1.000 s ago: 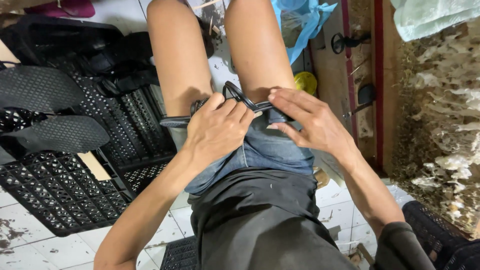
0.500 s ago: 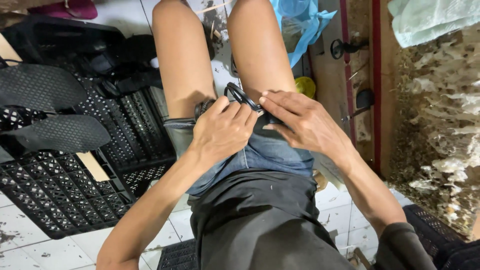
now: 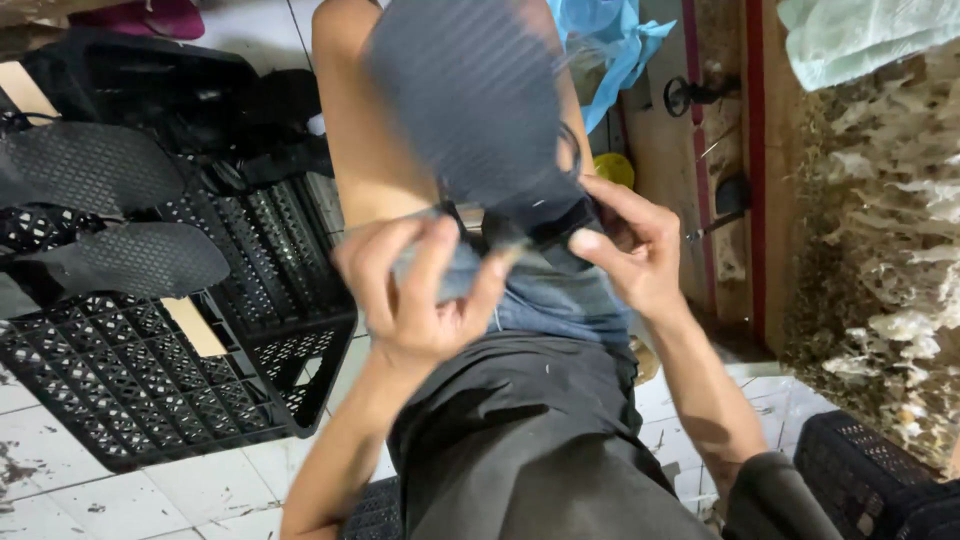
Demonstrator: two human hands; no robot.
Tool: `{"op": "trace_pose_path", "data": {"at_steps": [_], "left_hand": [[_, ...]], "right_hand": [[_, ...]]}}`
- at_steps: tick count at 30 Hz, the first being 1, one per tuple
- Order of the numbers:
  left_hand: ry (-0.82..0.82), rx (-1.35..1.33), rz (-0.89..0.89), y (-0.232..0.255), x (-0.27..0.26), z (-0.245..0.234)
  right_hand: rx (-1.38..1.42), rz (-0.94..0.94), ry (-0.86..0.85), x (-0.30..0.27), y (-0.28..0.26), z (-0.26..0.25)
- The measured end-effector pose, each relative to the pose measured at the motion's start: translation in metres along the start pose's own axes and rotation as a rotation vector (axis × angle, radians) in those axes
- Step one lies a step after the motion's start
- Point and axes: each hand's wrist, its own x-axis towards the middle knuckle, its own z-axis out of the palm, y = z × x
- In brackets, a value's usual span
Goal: Assembling sandals by heating components, fitting straps into soles using a wedging tool, and securing them with a hammer.
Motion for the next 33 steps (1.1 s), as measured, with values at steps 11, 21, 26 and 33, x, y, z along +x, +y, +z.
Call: {"op": "trace_pose_path", "data": {"at_steps": [11,21,26,33], "left_hand": [[0.091,-0.621,-0.746,0.067,0.001,0.007],[0.096,-0.534,-0.589,0.056,-0.002,0.006],[-0.156,-0.760,-0.795,0.048,0.007,-0.002],[-0.067,-0.643,-0.700,0.043,0.006,0.000]], "right_hand": [[1.176,0.384,0.478,-0.010,-0.051,0.053],[1.096,0.312,0.512,-0.027,-0.035,0.057],[1.048,0.305,0.530,-0.023,-0.043,0.056],[0.897,0.226,0.528,-0.029,-0.038,0.064]]}}
